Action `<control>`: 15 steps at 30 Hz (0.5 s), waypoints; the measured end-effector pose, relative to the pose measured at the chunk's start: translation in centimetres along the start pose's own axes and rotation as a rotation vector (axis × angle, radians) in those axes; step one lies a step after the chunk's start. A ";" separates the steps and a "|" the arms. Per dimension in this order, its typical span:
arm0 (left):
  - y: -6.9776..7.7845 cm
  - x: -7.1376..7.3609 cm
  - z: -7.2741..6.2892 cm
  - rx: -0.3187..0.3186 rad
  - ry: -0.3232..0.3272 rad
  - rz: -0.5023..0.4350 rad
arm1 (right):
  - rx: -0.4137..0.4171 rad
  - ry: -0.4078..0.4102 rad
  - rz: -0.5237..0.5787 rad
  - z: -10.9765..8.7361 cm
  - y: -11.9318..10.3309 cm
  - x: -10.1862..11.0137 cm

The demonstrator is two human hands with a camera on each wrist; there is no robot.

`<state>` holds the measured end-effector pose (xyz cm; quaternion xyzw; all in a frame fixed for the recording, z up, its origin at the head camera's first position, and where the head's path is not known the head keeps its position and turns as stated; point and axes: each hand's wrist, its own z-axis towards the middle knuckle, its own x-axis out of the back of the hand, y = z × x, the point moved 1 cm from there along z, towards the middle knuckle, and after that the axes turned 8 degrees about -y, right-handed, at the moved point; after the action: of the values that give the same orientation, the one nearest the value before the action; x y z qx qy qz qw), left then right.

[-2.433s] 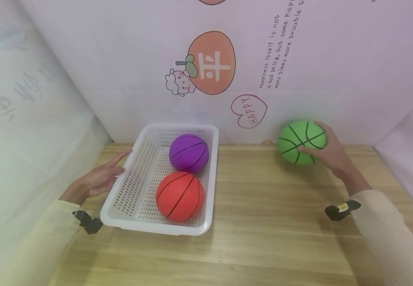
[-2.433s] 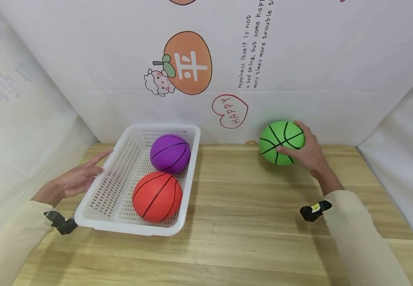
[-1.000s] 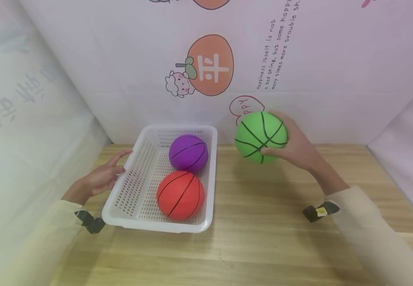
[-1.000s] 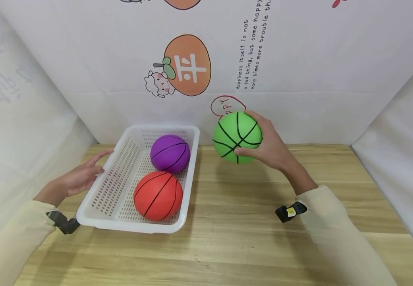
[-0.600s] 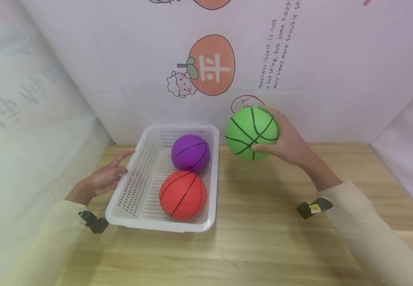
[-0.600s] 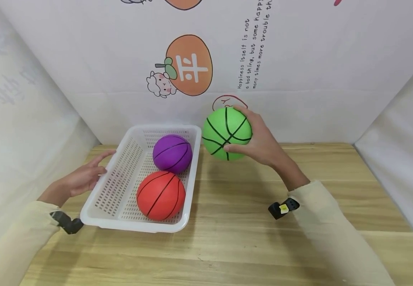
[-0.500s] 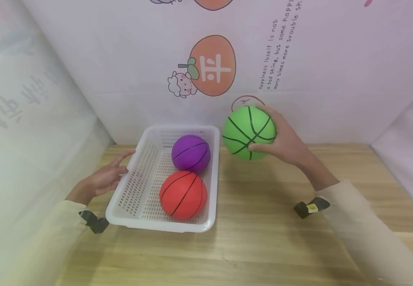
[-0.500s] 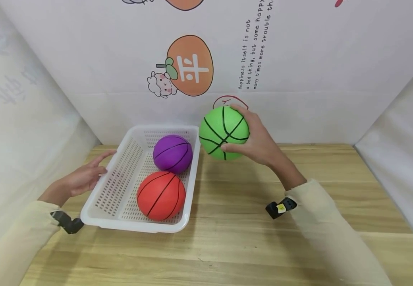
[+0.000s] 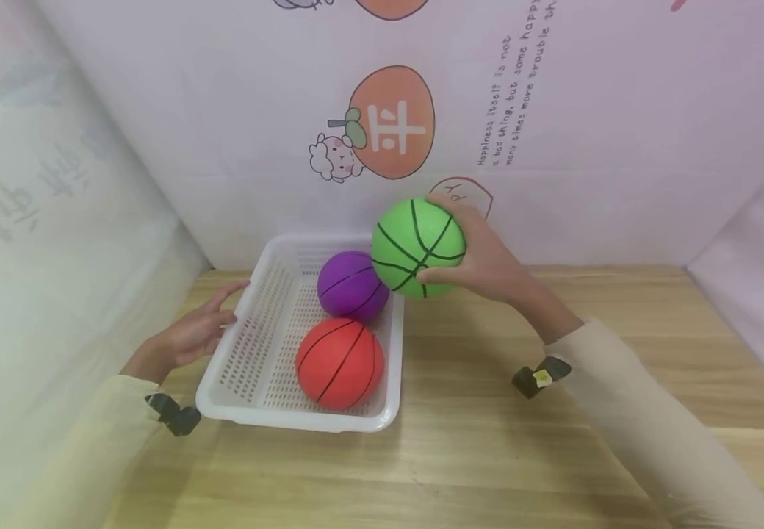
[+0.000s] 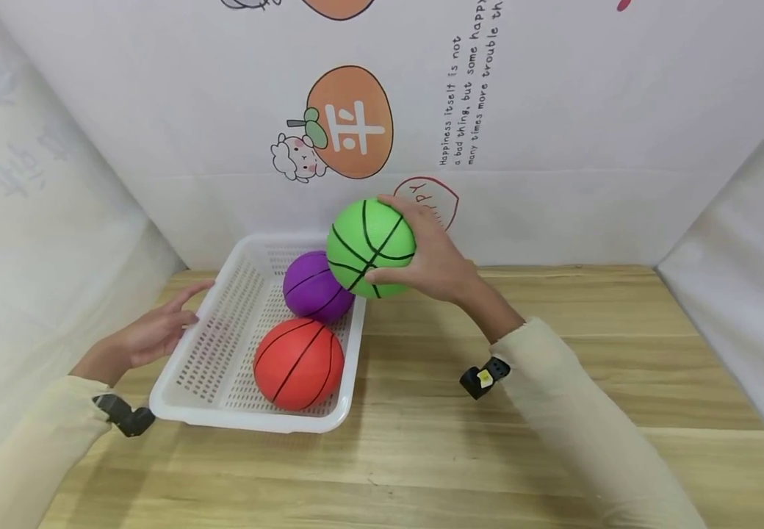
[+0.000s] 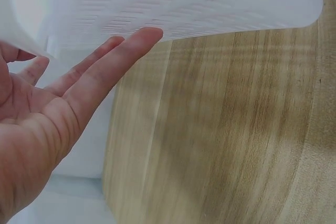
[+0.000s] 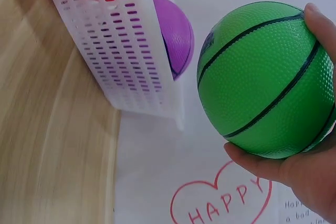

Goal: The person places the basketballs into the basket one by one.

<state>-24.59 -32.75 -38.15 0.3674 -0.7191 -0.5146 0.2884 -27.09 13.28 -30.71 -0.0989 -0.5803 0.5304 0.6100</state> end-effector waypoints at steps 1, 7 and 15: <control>-0.1 0.0 0.0 -0.003 -0.001 -0.001 | 0.006 -0.005 -0.002 0.2 -0.2 -0.2; -0.2 0.1 0.1 -0.001 0.000 -0.004 | 0.050 -0.036 -0.004 1.5 -1.3 -1.3; -0.3 0.2 0.1 -0.015 -0.005 -0.026 | 0.078 -0.062 -0.002 3.0 -2.4 -3.1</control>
<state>-24.76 -32.93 -38.47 0.3731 -0.7112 -0.5246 0.2825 -27.56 8.44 -29.90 -0.0578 -0.5781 0.5548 0.5955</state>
